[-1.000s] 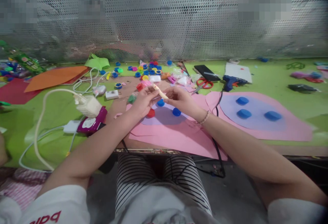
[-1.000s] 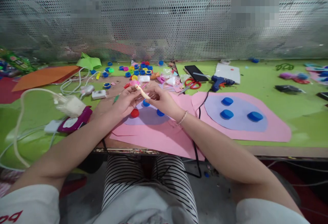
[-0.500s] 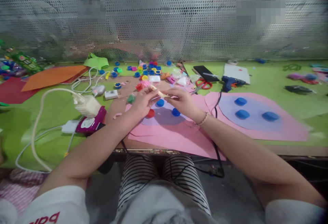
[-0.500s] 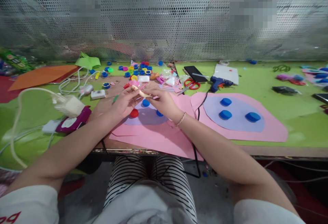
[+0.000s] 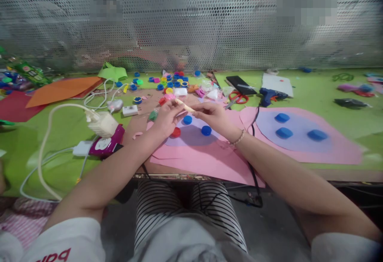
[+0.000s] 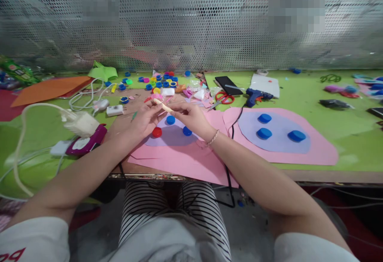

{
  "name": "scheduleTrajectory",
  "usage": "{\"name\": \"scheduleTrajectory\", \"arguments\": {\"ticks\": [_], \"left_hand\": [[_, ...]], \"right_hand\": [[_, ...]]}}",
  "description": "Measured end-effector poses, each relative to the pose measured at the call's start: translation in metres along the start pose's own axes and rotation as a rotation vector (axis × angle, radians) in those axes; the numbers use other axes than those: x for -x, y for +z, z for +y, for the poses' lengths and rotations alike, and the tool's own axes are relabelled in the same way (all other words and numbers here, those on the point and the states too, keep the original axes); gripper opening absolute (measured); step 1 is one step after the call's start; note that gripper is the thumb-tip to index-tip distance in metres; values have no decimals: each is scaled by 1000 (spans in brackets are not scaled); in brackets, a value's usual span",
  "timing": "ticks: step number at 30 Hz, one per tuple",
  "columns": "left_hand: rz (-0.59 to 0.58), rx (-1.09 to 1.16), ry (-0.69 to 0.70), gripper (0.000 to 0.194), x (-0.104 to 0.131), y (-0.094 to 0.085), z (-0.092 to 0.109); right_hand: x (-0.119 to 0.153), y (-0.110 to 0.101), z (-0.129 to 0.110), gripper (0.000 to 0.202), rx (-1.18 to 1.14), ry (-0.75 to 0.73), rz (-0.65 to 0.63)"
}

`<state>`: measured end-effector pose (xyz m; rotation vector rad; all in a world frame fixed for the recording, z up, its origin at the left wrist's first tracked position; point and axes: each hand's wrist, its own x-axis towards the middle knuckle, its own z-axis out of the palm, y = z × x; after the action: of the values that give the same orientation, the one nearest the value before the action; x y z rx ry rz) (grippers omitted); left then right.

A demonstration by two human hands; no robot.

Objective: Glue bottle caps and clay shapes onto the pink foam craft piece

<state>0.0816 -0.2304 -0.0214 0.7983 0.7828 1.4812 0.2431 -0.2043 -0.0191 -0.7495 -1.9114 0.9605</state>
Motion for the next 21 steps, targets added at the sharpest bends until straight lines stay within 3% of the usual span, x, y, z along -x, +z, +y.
{"name": "scheduleTrajectory", "arguments": {"ticks": [8, 21], "left_hand": [[-38, -21, 29, 24, 2, 2, -1], [-13, -31, 33, 23, 1, 1, -3]], "right_hand": [[-1, -3, -2, 20, -177, 132, -55], [-2, -4, 3, 25, -219, 98, -106]]}}
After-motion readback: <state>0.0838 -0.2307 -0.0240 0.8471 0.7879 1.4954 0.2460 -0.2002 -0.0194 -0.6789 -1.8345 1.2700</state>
